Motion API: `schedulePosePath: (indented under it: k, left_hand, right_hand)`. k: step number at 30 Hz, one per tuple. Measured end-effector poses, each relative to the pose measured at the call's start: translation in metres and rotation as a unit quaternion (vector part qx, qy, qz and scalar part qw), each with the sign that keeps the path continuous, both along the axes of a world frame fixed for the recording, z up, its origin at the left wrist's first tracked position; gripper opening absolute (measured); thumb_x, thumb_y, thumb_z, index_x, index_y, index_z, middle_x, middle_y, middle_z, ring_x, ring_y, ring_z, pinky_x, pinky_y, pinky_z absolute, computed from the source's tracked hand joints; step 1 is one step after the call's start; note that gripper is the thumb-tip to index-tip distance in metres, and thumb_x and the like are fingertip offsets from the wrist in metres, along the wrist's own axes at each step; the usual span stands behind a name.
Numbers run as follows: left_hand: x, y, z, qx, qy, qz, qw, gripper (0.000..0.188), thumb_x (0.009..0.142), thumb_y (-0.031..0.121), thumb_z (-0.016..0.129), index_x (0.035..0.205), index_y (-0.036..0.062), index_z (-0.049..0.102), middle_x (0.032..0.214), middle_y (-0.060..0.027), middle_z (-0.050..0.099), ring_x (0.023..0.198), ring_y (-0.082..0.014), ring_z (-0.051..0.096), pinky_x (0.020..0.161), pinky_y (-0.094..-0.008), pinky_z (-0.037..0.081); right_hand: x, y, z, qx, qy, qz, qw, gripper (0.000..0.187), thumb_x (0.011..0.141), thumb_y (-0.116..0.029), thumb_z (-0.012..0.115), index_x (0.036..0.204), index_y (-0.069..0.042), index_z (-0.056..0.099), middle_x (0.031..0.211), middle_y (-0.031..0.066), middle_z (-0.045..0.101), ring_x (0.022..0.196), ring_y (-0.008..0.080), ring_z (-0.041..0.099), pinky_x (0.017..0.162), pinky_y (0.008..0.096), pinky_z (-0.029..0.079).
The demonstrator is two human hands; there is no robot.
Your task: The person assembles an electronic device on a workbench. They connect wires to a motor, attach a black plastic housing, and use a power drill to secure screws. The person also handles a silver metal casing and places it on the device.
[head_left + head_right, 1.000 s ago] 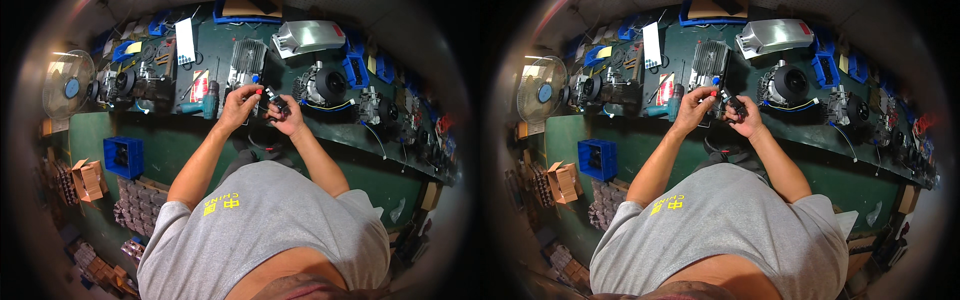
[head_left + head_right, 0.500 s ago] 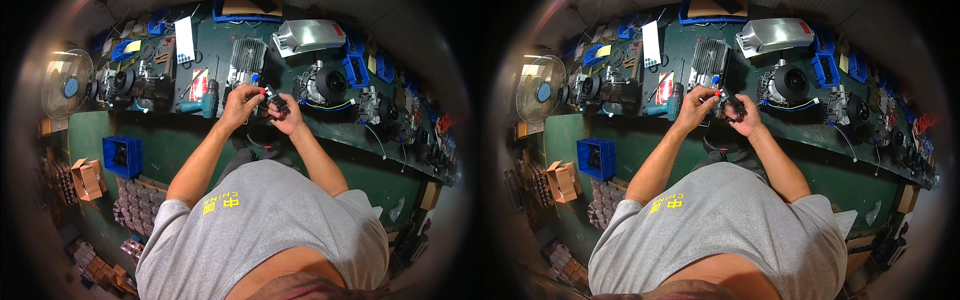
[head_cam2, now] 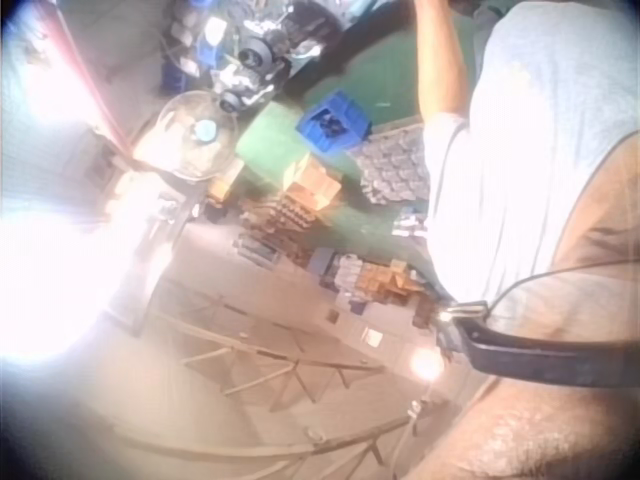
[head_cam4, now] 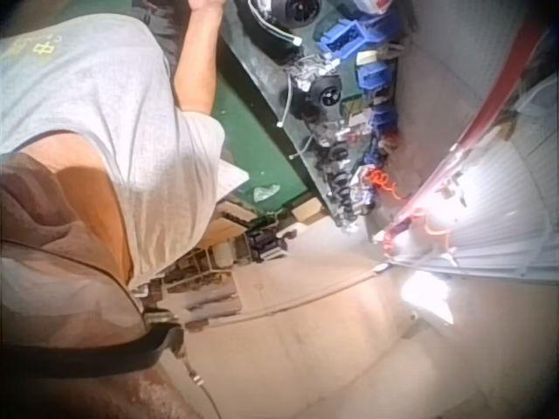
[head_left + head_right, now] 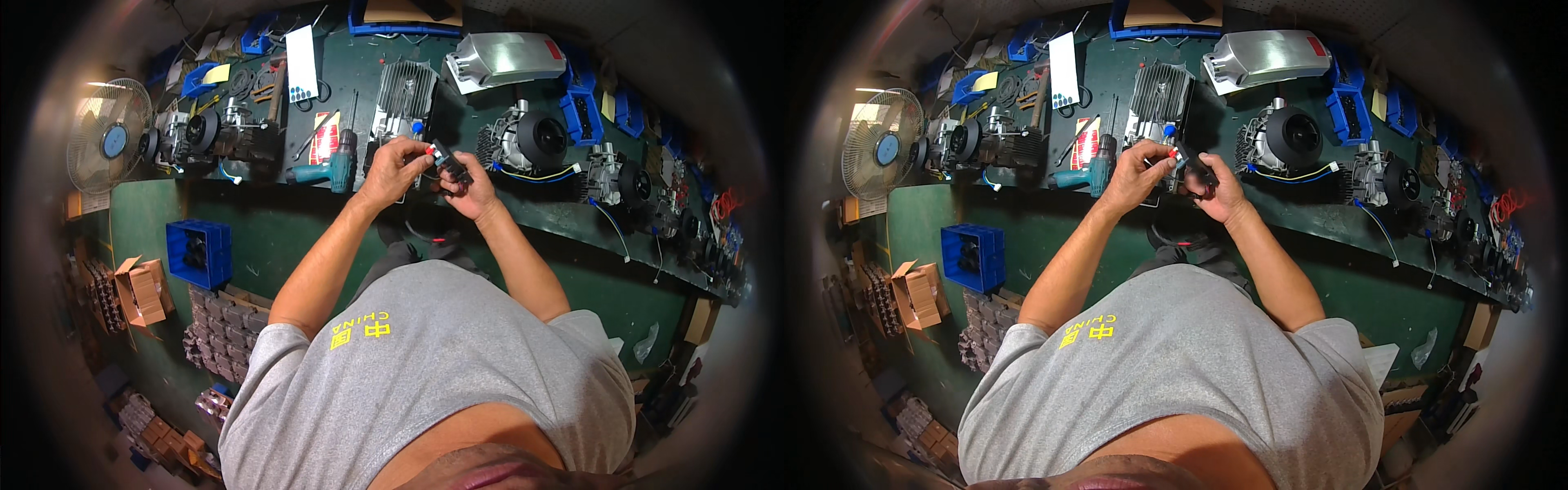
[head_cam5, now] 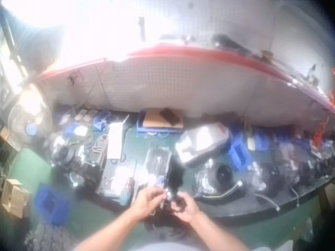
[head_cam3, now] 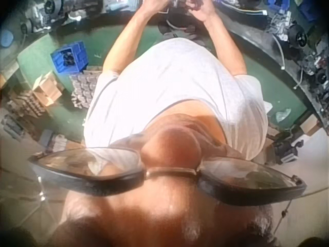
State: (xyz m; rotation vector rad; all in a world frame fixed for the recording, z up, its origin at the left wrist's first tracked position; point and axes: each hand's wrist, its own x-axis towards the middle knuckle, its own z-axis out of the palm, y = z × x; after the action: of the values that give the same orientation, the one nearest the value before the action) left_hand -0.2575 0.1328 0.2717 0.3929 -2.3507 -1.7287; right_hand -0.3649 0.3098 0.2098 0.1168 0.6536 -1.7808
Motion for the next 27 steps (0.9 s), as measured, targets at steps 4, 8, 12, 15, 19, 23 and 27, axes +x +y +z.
schedulePosePath:
  k: [4, 8, 12, 15, 19, 23, 27]
  left_hand:
    - [0.001, -0.009, 0.001, -0.021, -0.029, -0.047, 0.998, 0.022, 0.094, 0.007, 0.071, 0.114, -0.0013, 0.070, 0.097, -0.0069, 0.064, 0.087, -0.0148, 0.060, 0.077, -0.0285, 0.049]
    - [-0.003, -0.007, 0.013, 0.017, 0.006, -0.047, 0.999, 0.036, 0.093, 0.001, 0.070, 0.128, 0.0045, 0.064, 0.108, -0.0068, 0.064, 0.094, -0.0152, 0.061, 0.074, -0.0286, 0.050]
    - [-0.010, -0.014, 0.018, -0.098, 0.058, -0.135, 0.984, 0.039, 0.093, 0.001, 0.069, 0.130, 0.0107, 0.063, 0.120, -0.0086, 0.061, 0.105, -0.0203, 0.063, 0.074, -0.0314, 0.054]
    - [-0.012, -0.015, 0.022, -0.157, 0.070, -0.150, 0.974, 0.029, 0.095, 0.008, 0.068, 0.123, 0.0074, 0.063, 0.114, -0.0114, 0.061, 0.105, -0.0297, 0.061, 0.084, -0.0380, 0.052]
    - [-0.007, -0.012, 0.020, -0.187, 0.053, -0.133, 0.972, 0.026, 0.096, 0.011, 0.066, 0.121, 0.0052, 0.062, 0.110, -0.0125, 0.061, 0.106, -0.0334, 0.059, 0.091, -0.0414, 0.050]
    - [0.004, -0.012, 0.009, -0.149, 0.029, -0.068, 0.986, 0.038, 0.094, 0.011, 0.070, 0.130, 0.0061, 0.059, 0.114, -0.0102, 0.062, 0.108, -0.0268, 0.061, 0.088, -0.0371, 0.052]
    - [0.008, -0.037, -0.048, -0.080, 0.013, 0.151, 0.985, 0.052, 0.089, 0.007, 0.073, 0.138, 0.0035, 0.056, 0.111, -0.0122, 0.065, 0.100, -0.0222, 0.064, 0.082, -0.0339, 0.052]
  right_hand:
    - [-0.003, 0.002, 0.007, -0.024, 0.011, 0.034, 0.999, 0.030, 0.101, -0.036, 0.052, 0.094, -0.008, 0.060, 0.070, 0.0001, 0.053, 0.053, 0.0088, 0.046, 0.078, 0.0380, 0.051]
    - [-0.011, 0.006, 0.016, 0.011, 0.007, 0.068, 0.998, 0.032, 0.099, -0.038, 0.053, 0.080, -0.013, 0.055, 0.068, -0.0010, 0.052, 0.053, 0.0105, 0.045, 0.075, 0.0377, 0.050]
    - [-0.019, 0.008, 0.016, 0.011, 0.005, 0.114, 0.993, 0.032, 0.098, -0.039, 0.054, 0.083, -0.011, 0.056, 0.068, -0.0008, 0.052, 0.053, 0.0103, 0.045, 0.075, 0.0366, 0.049]
    - [-0.023, 0.009, 0.012, 0.019, -0.019, 0.143, 0.989, 0.033, 0.097, -0.040, 0.056, 0.084, -0.010, 0.057, 0.067, -0.0008, 0.051, 0.053, 0.0100, 0.044, 0.073, 0.0346, 0.047]
    - [-0.024, 0.006, 0.007, 0.011, -0.035, 0.163, 0.986, 0.033, 0.097, -0.040, 0.057, 0.086, -0.009, 0.059, 0.067, -0.0007, 0.051, 0.053, 0.0100, 0.043, 0.073, 0.0343, 0.047]
    - [-0.027, 0.000, 0.003, 0.006, -0.010, 0.159, 0.987, 0.035, 0.097, -0.040, 0.057, 0.084, -0.009, 0.061, 0.067, -0.0006, 0.052, 0.051, 0.0103, 0.042, 0.072, 0.0346, 0.047]
    - [-0.030, -0.008, 0.000, 0.079, 0.052, 0.115, 0.989, 0.035, 0.097, -0.039, 0.057, 0.079, -0.010, 0.060, 0.066, -0.0004, 0.052, 0.049, 0.0105, 0.042, 0.071, 0.0355, 0.047]
